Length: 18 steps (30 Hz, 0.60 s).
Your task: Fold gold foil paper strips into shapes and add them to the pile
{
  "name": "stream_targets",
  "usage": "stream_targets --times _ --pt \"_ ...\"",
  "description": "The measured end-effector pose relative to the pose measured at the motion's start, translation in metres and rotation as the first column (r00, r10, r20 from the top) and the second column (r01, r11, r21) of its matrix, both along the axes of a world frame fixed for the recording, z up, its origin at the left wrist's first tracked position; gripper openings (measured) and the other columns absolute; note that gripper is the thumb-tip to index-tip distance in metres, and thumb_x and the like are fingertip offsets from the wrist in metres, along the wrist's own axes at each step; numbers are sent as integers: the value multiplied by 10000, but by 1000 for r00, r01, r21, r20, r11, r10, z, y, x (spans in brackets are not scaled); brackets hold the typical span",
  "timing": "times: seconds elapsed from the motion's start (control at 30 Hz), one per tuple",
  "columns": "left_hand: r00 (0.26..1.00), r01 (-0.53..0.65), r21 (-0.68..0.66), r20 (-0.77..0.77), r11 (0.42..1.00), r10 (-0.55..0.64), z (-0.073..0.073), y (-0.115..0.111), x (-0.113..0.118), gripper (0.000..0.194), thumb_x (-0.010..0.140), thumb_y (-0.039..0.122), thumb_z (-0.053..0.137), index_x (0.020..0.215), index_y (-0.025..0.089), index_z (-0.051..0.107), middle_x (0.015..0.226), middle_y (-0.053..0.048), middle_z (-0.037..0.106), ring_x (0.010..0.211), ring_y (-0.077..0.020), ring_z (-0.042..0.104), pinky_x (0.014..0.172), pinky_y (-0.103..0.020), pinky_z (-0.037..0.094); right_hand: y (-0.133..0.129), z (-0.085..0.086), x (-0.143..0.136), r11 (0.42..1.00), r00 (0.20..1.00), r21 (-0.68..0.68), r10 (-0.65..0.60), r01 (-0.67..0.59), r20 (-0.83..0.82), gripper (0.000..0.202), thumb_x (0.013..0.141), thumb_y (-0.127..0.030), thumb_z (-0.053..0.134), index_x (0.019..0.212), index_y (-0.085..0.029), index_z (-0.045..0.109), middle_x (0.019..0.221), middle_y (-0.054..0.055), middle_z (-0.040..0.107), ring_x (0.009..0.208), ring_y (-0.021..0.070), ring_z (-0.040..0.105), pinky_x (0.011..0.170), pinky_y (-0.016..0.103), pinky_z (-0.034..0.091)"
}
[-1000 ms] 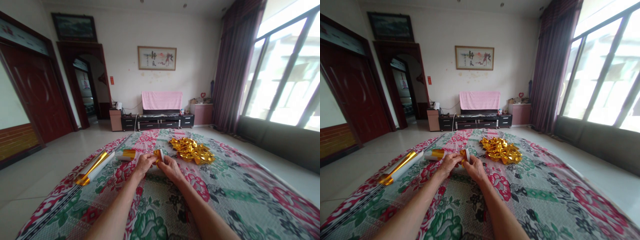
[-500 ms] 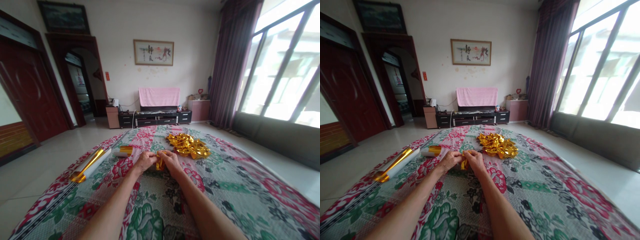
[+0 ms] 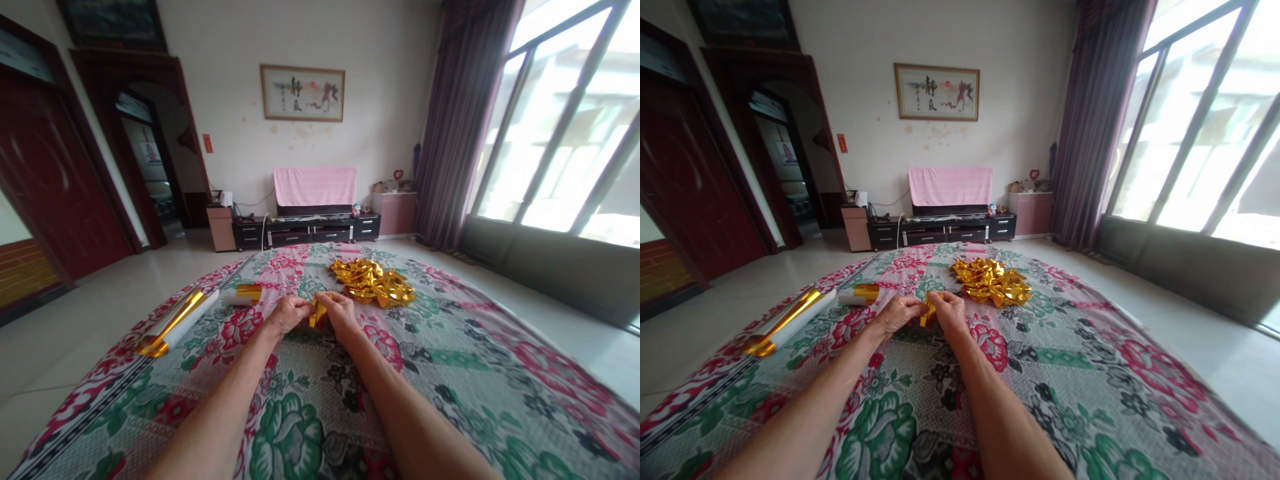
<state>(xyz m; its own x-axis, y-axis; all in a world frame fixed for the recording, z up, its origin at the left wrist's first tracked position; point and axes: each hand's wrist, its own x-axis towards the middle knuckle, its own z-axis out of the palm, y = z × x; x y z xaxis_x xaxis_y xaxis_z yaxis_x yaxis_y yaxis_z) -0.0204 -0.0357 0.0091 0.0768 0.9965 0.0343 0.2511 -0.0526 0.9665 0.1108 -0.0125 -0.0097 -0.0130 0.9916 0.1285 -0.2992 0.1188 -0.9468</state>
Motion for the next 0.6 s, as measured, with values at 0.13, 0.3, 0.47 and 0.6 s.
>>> stream_targets --times 0.13,0.3,0.47,0.6 --pt "999 52 -26 19 998 -51 -1 -1 -1 262 586 306 675 789 146 717 558 1 618 466 -93 458 473 -209 307 0 2 2 1000 1000 -8 -24 24 -8 331 558 -435 670 680 -132 622 536 -5 579 461 96 480 470 214 384" --pt "997 72 -29 -2 997 -72 -1 -1 -3 234 587 252 652 780 138 717 550 -4 621 464 -99 475 487 -215 326 0 1 3 999 999 -4 -35 35 -6 340 559 -444 675 682 -134 613 539 -4 575 464 98 485 476 216 392" --pt "995 99 -16 -8 995 -99 -1 -1 -5 249 599 240 634 811 135 712 596 -19 642 498 -106 500 508 -214 346 3 -2 2 1000 999 1 -30 30 -19 321 560 -428 678 676 -135 613 536 -4 574 460 98 483 474 218 390" --pt "988 152 -2 15 988 -152 -3 0 -8 284 587 209 630 853 140 701 654 -20 650 525 -103 503 509 -205 343 3 -2 1 999 999 -1 -42 42 -32 314 566 -426 671 683 -141 613 552 -6 576 479 106 491 488 227 398"
